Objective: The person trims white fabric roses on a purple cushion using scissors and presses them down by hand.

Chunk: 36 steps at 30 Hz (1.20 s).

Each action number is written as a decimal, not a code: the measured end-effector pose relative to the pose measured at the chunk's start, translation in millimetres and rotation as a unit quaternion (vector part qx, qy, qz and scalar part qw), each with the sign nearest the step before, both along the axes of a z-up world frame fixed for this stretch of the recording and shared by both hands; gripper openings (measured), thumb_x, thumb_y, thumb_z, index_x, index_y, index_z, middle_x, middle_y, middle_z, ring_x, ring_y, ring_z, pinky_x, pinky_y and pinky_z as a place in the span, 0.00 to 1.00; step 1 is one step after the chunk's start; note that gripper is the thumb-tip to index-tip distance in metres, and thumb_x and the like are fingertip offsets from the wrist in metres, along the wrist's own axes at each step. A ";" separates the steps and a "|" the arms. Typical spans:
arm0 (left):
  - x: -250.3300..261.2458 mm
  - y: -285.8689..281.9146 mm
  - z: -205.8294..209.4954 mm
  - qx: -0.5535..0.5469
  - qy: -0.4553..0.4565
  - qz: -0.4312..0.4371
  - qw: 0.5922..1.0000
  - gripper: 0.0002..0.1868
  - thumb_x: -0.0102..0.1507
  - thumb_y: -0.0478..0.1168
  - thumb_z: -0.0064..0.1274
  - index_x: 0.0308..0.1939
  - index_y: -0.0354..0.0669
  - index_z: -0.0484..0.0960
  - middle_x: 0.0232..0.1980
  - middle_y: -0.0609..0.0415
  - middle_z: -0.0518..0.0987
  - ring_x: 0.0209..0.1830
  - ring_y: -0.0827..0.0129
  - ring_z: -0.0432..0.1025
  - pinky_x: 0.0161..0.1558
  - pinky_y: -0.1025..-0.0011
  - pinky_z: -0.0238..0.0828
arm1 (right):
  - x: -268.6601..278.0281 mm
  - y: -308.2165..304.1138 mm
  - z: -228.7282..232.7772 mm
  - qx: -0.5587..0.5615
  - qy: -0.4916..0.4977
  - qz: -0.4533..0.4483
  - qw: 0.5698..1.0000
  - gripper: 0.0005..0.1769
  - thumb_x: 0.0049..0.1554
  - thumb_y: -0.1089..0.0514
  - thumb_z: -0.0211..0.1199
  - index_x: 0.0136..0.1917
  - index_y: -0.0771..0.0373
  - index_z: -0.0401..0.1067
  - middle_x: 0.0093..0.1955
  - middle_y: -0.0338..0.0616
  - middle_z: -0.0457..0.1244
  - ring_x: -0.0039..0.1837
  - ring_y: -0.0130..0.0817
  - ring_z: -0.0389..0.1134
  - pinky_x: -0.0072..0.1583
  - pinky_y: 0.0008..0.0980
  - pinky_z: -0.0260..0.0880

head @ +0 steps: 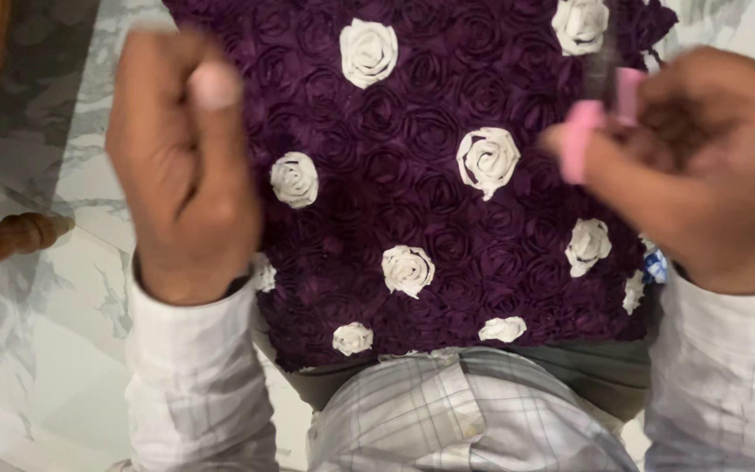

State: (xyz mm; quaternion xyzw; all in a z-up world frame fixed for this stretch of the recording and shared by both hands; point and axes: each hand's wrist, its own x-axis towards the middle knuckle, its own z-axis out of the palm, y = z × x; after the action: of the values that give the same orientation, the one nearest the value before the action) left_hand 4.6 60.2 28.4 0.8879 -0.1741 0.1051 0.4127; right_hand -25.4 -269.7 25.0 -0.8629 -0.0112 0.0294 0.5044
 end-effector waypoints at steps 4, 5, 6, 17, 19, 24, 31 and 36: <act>-28.5 48.3 -21.3 -0.008 0.102 0.163 0.981 0.13 0.81 0.39 0.38 0.42 0.36 0.66 0.34 0.56 0.65 0.31 0.75 0.57 0.36 0.73 0.56 | -31.5 -29.4 -29.8 -0.009 0.005 -0.065 0.998 0.13 0.63 0.60 0.73 0.45 0.68 0.70 0.39 0.40 0.66 0.35 0.19 0.62 0.38 0.16 0.59; -38.9 64.1 -26.2 0.007 0.090 0.160 0.983 0.15 0.83 0.39 0.38 0.43 0.35 0.66 0.35 0.56 0.66 0.31 0.75 0.57 0.37 0.73 0.57 | -37.7 -35.0 -37.3 -0.004 0.016 -0.108 0.994 0.12 0.63 0.61 0.73 0.47 0.66 0.71 0.40 0.39 0.66 0.36 0.18 0.63 0.40 0.16 0.60; -48.4 80.7 -31.5 0.022 0.078 0.158 0.984 0.16 0.86 0.39 0.39 0.44 0.34 0.66 0.37 0.55 0.67 0.32 0.75 0.58 0.38 0.73 0.59 | -44.3 -40.0 -44.2 -0.001 0.021 -0.129 0.991 0.12 0.63 0.61 0.74 0.48 0.65 0.71 0.40 0.38 0.66 0.37 0.18 0.63 0.42 0.15 0.60; -105.9 173.0 -67.0 0.249 0.195 0.382 0.868 0.23 0.81 0.44 0.50 0.34 0.32 0.75 0.32 0.44 0.73 0.30 0.49 0.68 0.37 0.55 0.65 | -84.3 -65.6 -77.0 0.071 0.044 -0.221 0.972 0.11 0.63 0.58 0.72 0.46 0.62 0.70 0.40 0.33 0.65 0.37 0.17 0.60 0.44 0.17 0.58; -106.4 173.7 -66.7 0.255 0.179 0.362 0.878 0.16 0.73 0.42 0.56 0.36 0.33 0.78 0.33 0.45 0.76 0.33 0.50 0.71 0.37 0.56 0.67 | -86.9 -69.6 -78.7 0.050 0.031 -0.209 0.976 0.12 0.64 0.58 0.73 0.45 0.63 0.70 0.39 0.34 0.64 0.36 0.17 0.61 0.45 0.18 0.59; -106.1 160.0 -61.1 0.178 0.138 0.332 0.916 0.20 0.59 0.33 0.65 0.52 0.32 0.77 0.44 0.44 0.77 0.34 0.57 0.73 0.36 0.60 0.71 | -94.7 -73.2 -79.3 -0.003 0.002 -0.196 0.981 0.11 0.69 0.60 0.69 0.49 0.66 0.69 0.44 0.38 0.65 0.40 0.19 0.61 0.48 0.18 0.62; -77.2 94.0 -55.6 -0.057 0.055 0.242 0.967 0.11 0.69 0.36 0.62 0.53 0.37 0.79 0.50 0.51 0.78 0.47 0.69 0.77 0.46 0.74 0.78 | -83.3 -23.3 -59.7 0.076 -0.067 -0.184 0.978 0.09 0.69 0.67 0.69 0.53 0.69 0.69 0.49 0.43 0.69 0.45 0.22 0.67 0.51 0.17 0.67; -54.2 40.3 -44.3 -0.256 0.196 0.102 0.941 0.38 0.64 0.41 0.66 0.72 0.31 0.64 0.62 0.46 0.77 0.60 0.64 0.73 0.65 0.65 0.72 | -71.8 -4.6 -69.8 0.186 -0.071 -0.225 0.954 0.05 0.66 0.67 0.66 0.55 0.67 0.74 0.56 0.44 0.69 0.55 0.23 0.68 0.62 0.21 0.68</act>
State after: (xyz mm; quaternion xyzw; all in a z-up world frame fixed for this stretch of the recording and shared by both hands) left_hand -49.6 100.5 -15.8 0.7685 0.0349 0.0111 0.6388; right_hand -97.2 -274.3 -44.8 -0.7336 0.1419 -0.1489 0.6477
